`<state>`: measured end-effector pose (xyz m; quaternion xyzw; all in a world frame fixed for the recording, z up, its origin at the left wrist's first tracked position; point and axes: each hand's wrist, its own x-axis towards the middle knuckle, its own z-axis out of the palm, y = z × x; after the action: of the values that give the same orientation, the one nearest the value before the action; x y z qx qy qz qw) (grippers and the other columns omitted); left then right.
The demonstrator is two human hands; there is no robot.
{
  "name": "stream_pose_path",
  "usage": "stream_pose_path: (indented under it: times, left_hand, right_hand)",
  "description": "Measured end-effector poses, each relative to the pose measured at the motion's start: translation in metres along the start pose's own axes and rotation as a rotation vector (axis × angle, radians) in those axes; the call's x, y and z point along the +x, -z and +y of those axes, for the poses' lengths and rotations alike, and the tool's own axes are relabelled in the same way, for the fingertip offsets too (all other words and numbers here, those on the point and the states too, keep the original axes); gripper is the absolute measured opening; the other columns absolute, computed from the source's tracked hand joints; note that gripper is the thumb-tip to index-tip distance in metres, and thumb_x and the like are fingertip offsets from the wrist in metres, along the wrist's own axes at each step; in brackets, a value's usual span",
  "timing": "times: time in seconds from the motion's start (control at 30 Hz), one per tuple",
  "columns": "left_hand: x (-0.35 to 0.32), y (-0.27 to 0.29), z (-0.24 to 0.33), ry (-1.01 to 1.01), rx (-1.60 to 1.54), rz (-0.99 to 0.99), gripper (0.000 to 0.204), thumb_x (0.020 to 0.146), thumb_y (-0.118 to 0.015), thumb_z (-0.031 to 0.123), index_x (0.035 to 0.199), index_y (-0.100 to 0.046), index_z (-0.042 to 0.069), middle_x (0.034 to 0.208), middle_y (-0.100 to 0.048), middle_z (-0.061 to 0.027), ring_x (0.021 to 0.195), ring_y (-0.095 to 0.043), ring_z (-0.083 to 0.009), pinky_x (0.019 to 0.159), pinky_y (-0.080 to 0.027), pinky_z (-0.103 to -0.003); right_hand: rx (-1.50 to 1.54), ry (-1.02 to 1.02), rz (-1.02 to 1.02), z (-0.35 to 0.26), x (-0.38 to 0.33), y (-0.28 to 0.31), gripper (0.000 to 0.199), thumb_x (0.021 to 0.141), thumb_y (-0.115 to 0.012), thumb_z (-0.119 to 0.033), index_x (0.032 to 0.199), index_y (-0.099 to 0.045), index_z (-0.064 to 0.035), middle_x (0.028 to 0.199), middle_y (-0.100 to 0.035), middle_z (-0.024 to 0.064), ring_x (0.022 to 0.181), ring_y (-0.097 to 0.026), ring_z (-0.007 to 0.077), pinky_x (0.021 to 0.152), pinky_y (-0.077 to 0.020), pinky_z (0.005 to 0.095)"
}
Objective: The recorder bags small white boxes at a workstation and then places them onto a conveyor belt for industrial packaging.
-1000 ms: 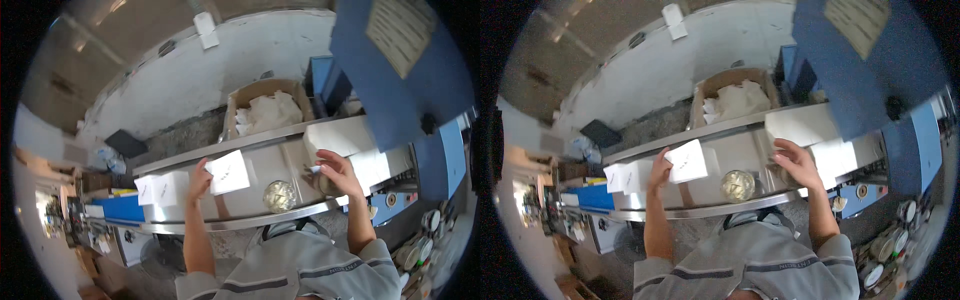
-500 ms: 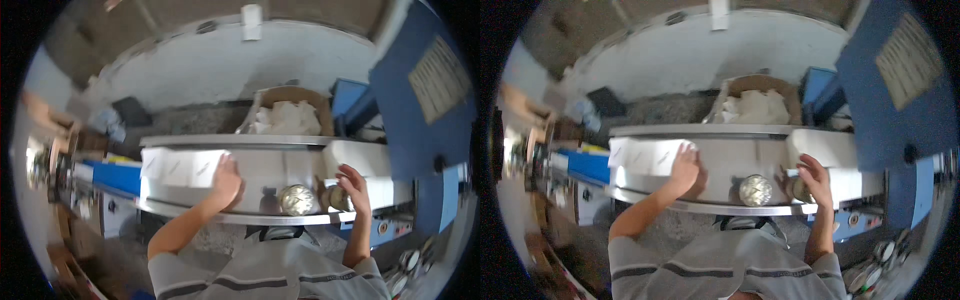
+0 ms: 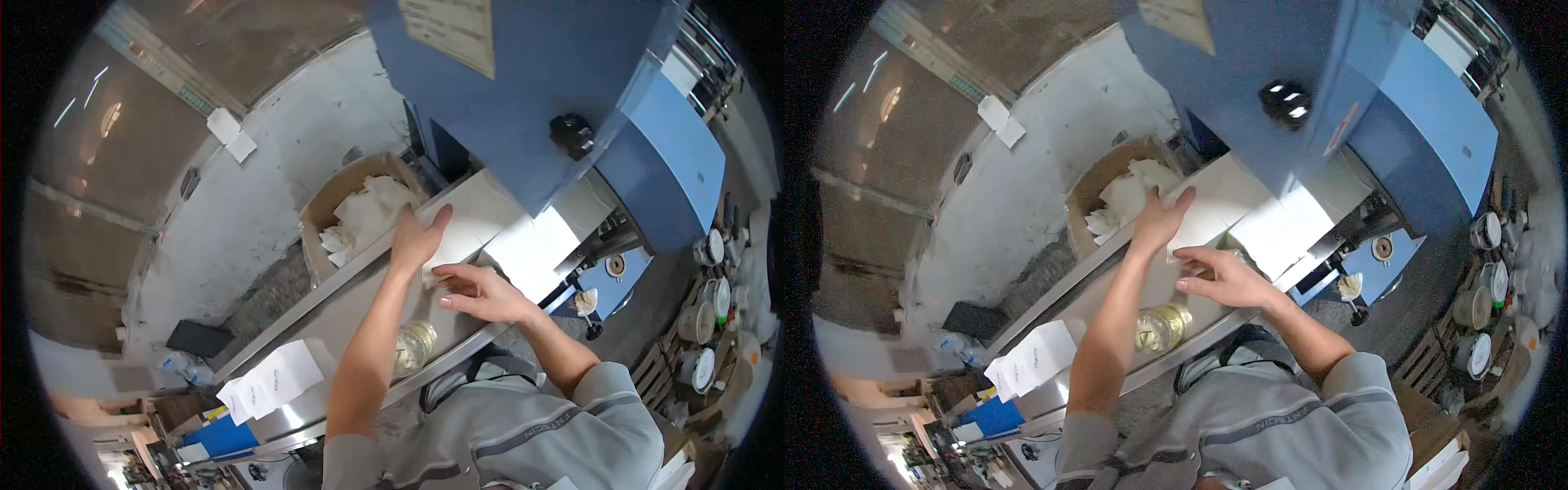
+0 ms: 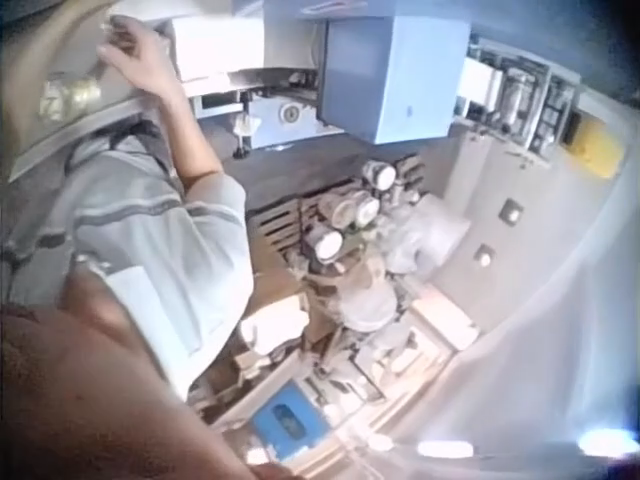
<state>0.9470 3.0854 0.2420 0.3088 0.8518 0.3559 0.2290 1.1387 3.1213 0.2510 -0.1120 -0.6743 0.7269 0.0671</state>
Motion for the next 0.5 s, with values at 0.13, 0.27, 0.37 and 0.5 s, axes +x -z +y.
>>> stream_pose_path:
  times: [0.13,0.27,0.37,0.5]
  left_hand:
    - [0.009,-0.014,0.018,0.022,0.124,-0.067,0.097,0.077,-0.067,0.054,0.139,-0.037,-0.015,0.123,-0.057,-0.0374,0.119,-0.057,-0.0441,0.1,-0.045,-0.041]
    - [0.014,-0.02,0.011,-0.02,0.013,-0.065,0.084,0.076,-0.066,0.042,0.135,-0.044,-0.014,0.116,-0.062,-0.0358,0.113,-0.061,-0.0437,0.097,-0.047,-0.042]
    - [0.013,-0.02,0.017,-0.011,-0.017,-0.08,0.075,0.075,-0.067,0.037,0.129,-0.05,-0.012,0.114,-0.062,-0.0356,0.111,-0.062,-0.0428,0.096,-0.048,-0.042]
    - [0.012,-0.019,0.016,0.004,0.075,0.019,0.067,0.074,-0.068,0.033,0.124,-0.056,-0.01,0.112,-0.064,-0.0345,0.11,-0.063,-0.0419,0.095,-0.048,-0.041]
  right_hand:
    - [0.017,0.029,0.021,-0.007,-0.016,0.019,0.056,0.092,-0.07,-0.023,0.14,-0.048,-0.0026,0.128,-0.057,0.0105,0.115,-0.055,0.0179,0.095,-0.0489,0.0327]
    - [0.025,0.037,0.041,-0.002,-0.023,0.032,0.056,0.091,-0.071,-0.024,0.137,-0.05,0.0,0.125,-0.058,0.0126,0.113,-0.057,0.0196,0.095,-0.0497,0.0333]
    - [0.038,0.067,0.072,-0.002,-0.024,0.038,0.057,0.09,-0.072,-0.025,0.136,-0.051,0.0022,0.121,-0.06,0.0143,0.11,-0.06,0.0205,0.093,-0.0515,0.0339]
    - [0.076,0.094,0.106,-0.003,-0.018,0.038,0.057,0.091,-0.072,-0.022,0.136,-0.05,0.0033,0.12,-0.061,0.0122,0.107,-0.06,0.0192,0.093,-0.0512,0.0337]
